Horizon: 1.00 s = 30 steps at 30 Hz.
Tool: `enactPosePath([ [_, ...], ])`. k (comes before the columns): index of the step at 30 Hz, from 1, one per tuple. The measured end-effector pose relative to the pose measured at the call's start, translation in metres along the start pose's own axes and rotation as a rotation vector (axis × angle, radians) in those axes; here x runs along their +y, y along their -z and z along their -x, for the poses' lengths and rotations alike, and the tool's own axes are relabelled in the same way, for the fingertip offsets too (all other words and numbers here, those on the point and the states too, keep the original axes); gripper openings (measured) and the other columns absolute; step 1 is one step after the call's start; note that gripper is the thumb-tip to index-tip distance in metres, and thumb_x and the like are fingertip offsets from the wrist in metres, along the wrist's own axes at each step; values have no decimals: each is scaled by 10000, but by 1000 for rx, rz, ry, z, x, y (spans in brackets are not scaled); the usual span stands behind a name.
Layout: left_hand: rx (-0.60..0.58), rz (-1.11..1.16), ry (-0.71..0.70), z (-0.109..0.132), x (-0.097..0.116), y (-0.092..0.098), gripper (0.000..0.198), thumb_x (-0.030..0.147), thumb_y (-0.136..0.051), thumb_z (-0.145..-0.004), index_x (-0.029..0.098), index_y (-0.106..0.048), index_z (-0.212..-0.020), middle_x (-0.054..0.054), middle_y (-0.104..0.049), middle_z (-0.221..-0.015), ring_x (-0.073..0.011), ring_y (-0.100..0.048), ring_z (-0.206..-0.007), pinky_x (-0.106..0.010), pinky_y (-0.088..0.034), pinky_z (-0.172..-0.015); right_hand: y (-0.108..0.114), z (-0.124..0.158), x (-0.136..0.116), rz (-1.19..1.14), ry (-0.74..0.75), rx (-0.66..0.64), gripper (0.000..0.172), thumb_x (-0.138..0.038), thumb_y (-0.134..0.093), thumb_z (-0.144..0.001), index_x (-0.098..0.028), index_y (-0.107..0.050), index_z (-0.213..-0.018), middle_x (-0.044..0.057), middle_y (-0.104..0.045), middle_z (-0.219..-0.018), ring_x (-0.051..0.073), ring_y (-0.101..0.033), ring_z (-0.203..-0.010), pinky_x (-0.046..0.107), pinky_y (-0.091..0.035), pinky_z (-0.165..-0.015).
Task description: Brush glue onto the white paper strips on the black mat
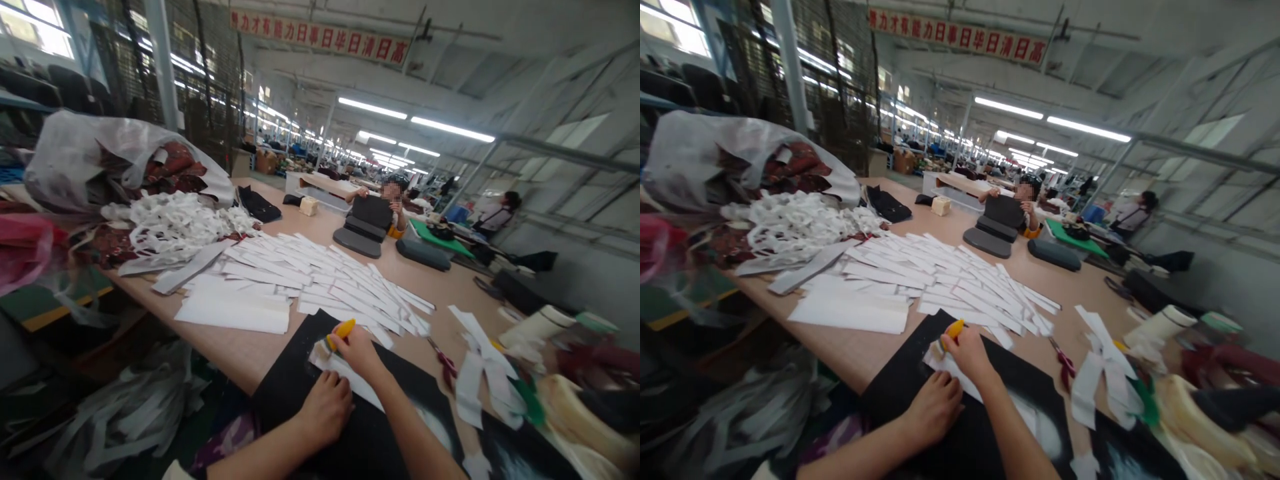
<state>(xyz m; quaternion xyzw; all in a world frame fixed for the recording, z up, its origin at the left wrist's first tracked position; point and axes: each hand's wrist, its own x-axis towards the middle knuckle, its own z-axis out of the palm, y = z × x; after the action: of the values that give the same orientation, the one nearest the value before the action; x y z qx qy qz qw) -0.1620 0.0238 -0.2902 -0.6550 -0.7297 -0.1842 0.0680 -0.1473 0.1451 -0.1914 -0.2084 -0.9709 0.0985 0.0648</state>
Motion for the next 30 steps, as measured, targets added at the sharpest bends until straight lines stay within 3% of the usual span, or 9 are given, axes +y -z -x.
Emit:
enactPosePath([
  [7,10,17,-9,-1,1,14,191,244,-420,-876,131,-565,-929,-75,-539,-891,-224,-472,-861,-383,-390,-764,35,52,69,139,-237,-7,150,-196,-530,-774,-149,-638,-681,63,-640,-595,191,-588,-601,290,-395,-633],
  [9,4,6,-5,-3,1,17,175,227,-425,-873,139,-571,-914,-66,-544,-872,-219,-480,-840,-379,-397,-753,35,59,63,161,-260,31,125,-201,-539,-774,-150,-638,-717,87,-653,-647,211,-597,-666,313,-397,-689],
  [12,0,-8,-13,-5,1,15,186,194,-407,-877,151,-587,-903,-59,-558,-863,-214,-488,-815,-376,-405,-735,16,54,33,116,-258,90,244,-308,-460,-863,-148,-642,-846,106,-671,-790,210,-602,-791,293,-400,-740],
  [15,20,-57,-46,-3,0,10,224,171,-385,-886,152,-600,-947,-59,-575,-881,-213,-492,-811,-374,-408,-729,-1,51,24,30,-250,124,273,-344,-417,-901,-194,-639,-954,50,-676,-895,161,-599,-868,229,-397,-774],
  [18,59,-106,-75,-2,-4,7,237,166,-397,-885,142,-596,-1012,-67,-585,-901,-220,-499,-833,-373,-409,-736,7,75,64,0,-354,137,211,-312,-484,-869,-202,-665,-867,19,-682,-790,142,-616,-766,204,-408,-708],
  [21,98,-131,-91,-8,-5,9,216,162,-415,-875,146,-615,-956,-70,-589,-881,-227,-507,-818,-390,-410,-740,32,122,117,50,-560,173,215,-231,-501,-831,-125,-661,-735,81,-652,-646,183,-602,-636,258,-407,-640],
  [25,33,-76,-95,-38,15,10,215,146,-422,-860,171,-606,-752,-58,-567,-783,-222,-512,-763,-388,-416,-715,45,160,142,41,-664,279,254,-281,-455,-852,-116,-644,-814,125,-652,-755,231,-600,-759,322,-412,-733],
  [28,-66,2,-232,-62,40,1,177,104,-444,-837,172,-599,-887,-61,-582,-875,-214,-526,-808,-349,-434,-703,36,162,137,-184,-562,330,261,-340,-423,-864,-179,-627,-878,64,-657,-842,197,-599,-811,285,-433,-747],
  [30,-166,-9,-297,-72,52,-7,200,76,-461,-819,169,-590,-939,-58,-589,-888,-215,-534,-811,-344,-443,-691,30,162,138,-212,-576,305,243,-318,-431,-842,-178,-627,-805,58,-648,-773,196,-599,-750,287,-442,-707],
])
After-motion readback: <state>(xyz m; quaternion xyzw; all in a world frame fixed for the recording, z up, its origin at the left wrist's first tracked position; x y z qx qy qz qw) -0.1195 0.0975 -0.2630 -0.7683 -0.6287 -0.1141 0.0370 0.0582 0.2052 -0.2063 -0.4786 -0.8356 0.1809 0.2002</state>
